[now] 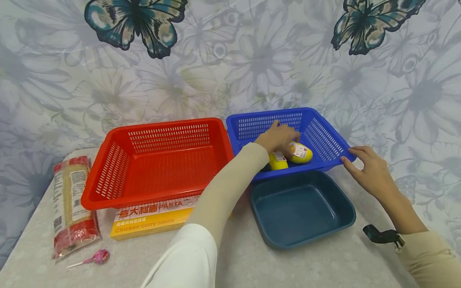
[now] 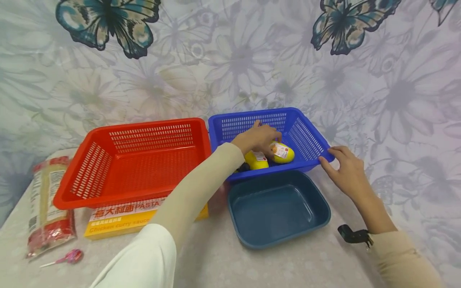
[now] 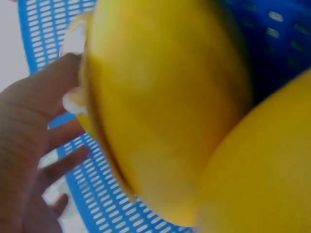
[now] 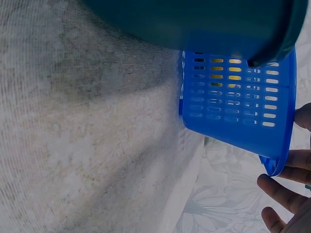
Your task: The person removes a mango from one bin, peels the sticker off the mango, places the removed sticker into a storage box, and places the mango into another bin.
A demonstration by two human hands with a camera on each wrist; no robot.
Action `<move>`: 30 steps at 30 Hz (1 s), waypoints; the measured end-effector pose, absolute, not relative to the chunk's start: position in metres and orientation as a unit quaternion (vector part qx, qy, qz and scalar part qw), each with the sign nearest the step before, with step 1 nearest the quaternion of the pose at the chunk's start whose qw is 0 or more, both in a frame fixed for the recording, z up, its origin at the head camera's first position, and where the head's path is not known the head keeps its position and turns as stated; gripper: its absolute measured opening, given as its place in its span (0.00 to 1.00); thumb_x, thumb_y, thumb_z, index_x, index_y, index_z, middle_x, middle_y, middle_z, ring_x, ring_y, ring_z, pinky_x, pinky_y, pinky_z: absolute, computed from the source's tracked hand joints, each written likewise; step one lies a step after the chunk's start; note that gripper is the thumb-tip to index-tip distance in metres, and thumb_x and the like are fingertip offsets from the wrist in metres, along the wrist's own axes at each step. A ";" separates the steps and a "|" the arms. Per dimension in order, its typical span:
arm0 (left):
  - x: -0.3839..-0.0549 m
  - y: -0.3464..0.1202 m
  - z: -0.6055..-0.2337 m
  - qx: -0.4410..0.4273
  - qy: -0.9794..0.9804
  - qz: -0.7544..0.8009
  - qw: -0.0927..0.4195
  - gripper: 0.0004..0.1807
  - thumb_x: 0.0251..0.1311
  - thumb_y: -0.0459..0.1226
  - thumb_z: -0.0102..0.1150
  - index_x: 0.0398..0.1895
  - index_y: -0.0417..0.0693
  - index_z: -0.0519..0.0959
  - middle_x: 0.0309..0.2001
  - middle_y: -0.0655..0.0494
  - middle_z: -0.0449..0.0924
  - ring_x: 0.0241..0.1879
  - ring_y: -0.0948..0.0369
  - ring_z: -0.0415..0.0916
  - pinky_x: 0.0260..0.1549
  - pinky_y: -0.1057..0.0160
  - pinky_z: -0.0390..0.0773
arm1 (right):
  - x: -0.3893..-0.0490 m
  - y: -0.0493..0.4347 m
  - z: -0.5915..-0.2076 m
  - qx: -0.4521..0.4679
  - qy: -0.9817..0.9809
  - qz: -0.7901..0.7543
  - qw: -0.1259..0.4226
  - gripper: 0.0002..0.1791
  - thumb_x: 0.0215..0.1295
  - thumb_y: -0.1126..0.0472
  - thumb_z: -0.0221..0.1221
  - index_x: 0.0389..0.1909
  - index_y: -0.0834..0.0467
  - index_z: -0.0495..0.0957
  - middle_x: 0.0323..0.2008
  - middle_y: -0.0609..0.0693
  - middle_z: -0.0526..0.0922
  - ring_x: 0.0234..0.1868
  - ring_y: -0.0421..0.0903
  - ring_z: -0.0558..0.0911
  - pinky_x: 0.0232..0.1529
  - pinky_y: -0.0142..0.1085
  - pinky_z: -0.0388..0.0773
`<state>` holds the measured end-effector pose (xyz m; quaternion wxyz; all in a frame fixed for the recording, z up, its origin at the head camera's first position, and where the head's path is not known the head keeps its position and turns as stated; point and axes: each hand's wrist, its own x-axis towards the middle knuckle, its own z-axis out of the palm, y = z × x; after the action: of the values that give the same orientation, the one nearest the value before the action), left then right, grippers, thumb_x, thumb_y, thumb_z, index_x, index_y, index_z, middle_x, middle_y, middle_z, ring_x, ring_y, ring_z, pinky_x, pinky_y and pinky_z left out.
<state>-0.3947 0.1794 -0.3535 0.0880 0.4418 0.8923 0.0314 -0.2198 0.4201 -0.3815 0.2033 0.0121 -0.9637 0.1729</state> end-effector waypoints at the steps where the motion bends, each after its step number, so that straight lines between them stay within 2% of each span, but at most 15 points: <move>1: -0.396 0.180 -0.354 0.449 0.891 0.027 0.066 0.27 0.61 0.53 0.67 0.62 0.64 0.74 0.62 0.64 0.73 0.65 0.61 0.64 0.73 0.46 0.39 | -0.220 0.420 -0.382 0.014 -0.962 0.174 0.209 0.30 0.72 0.50 0.59 0.58 0.75 0.74 0.57 0.70 0.72 0.59 0.72 0.71 0.54 0.71 0.67; 4: -0.400 0.181 -0.354 0.451 0.892 0.015 0.040 0.28 0.61 0.56 0.65 0.64 0.66 0.73 0.65 0.64 0.70 0.66 0.60 0.63 0.72 0.47 0.42 | -0.221 0.422 -0.381 0.016 -0.960 0.176 0.217 0.29 0.72 0.51 0.58 0.57 0.74 0.74 0.57 0.69 0.72 0.58 0.72 0.71 0.54 0.71 0.66; 8: -0.402 0.177 -0.357 0.425 0.901 0.004 0.087 0.41 0.60 0.57 0.65 0.76 0.70 0.60 0.75 0.62 0.57 0.73 0.57 0.53 0.73 0.44 0.39 | -0.224 0.422 -0.379 0.024 -0.957 0.188 0.217 0.28 0.72 0.52 0.59 0.57 0.74 0.74 0.57 0.69 0.72 0.59 0.71 0.71 0.54 0.70 0.67; 10: -0.403 0.174 -0.359 0.415 0.903 0.016 0.108 0.45 0.60 0.57 0.65 0.78 0.70 0.55 0.76 0.61 0.56 0.74 0.56 0.51 0.73 0.43 0.39 | -0.224 0.421 -0.380 0.026 -0.955 0.196 0.219 0.27 0.71 0.53 0.59 0.57 0.74 0.74 0.57 0.69 0.72 0.59 0.70 0.71 0.54 0.70 0.68; 15: -0.405 0.172 -0.365 0.392 0.908 0.039 0.144 0.45 0.62 0.56 0.64 0.79 0.65 0.54 0.77 0.58 0.54 0.76 0.54 0.47 0.73 0.43 0.38 | -0.223 0.419 -0.387 0.017 -0.953 0.208 0.218 0.27 0.72 0.53 0.59 0.57 0.74 0.74 0.58 0.69 0.72 0.59 0.70 0.70 0.56 0.69 0.67; 20: -0.407 0.172 -0.370 0.380 0.914 0.039 0.133 0.40 0.61 0.54 0.65 0.76 0.61 0.62 0.73 0.57 0.61 0.72 0.53 0.53 0.73 0.43 0.41 | -0.223 0.418 -0.389 0.016 -0.952 0.210 0.221 0.27 0.72 0.53 0.58 0.57 0.74 0.74 0.58 0.68 0.72 0.60 0.70 0.71 0.56 0.68 0.67; 23: -0.411 0.171 -0.372 0.376 0.915 0.058 0.137 0.36 0.61 0.52 0.65 0.73 0.61 0.67 0.68 0.60 0.68 0.69 0.57 0.60 0.73 0.42 0.39 | -0.223 0.417 -0.390 0.017 -0.952 0.210 0.223 0.27 0.72 0.53 0.58 0.57 0.74 0.74 0.58 0.68 0.72 0.59 0.69 0.71 0.56 0.68 0.67; 27: -0.414 0.175 -0.372 0.382 0.915 0.085 0.103 0.35 0.58 0.52 0.68 0.69 0.60 0.71 0.61 0.63 0.74 0.63 0.60 0.67 0.73 0.43 0.43 | -0.223 0.419 -0.392 0.025 -0.948 0.212 0.236 0.26 0.72 0.55 0.58 0.57 0.74 0.74 0.57 0.68 0.72 0.58 0.70 0.72 0.56 0.67 0.67; 30: -0.413 0.178 -0.369 0.393 0.912 0.092 0.077 0.35 0.56 0.54 0.69 0.68 0.59 0.73 0.59 0.63 0.75 0.61 0.60 0.68 0.72 0.42 0.46 | -0.224 0.421 -0.393 0.026 -0.948 0.212 0.238 0.26 0.72 0.55 0.58 0.57 0.74 0.74 0.57 0.68 0.73 0.58 0.70 0.72 0.56 0.67 0.67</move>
<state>-0.4127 0.1783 -0.3689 0.0774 0.3932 0.9115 0.0922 -0.2238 0.4207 -0.3929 0.2378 0.0263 -0.9475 0.2122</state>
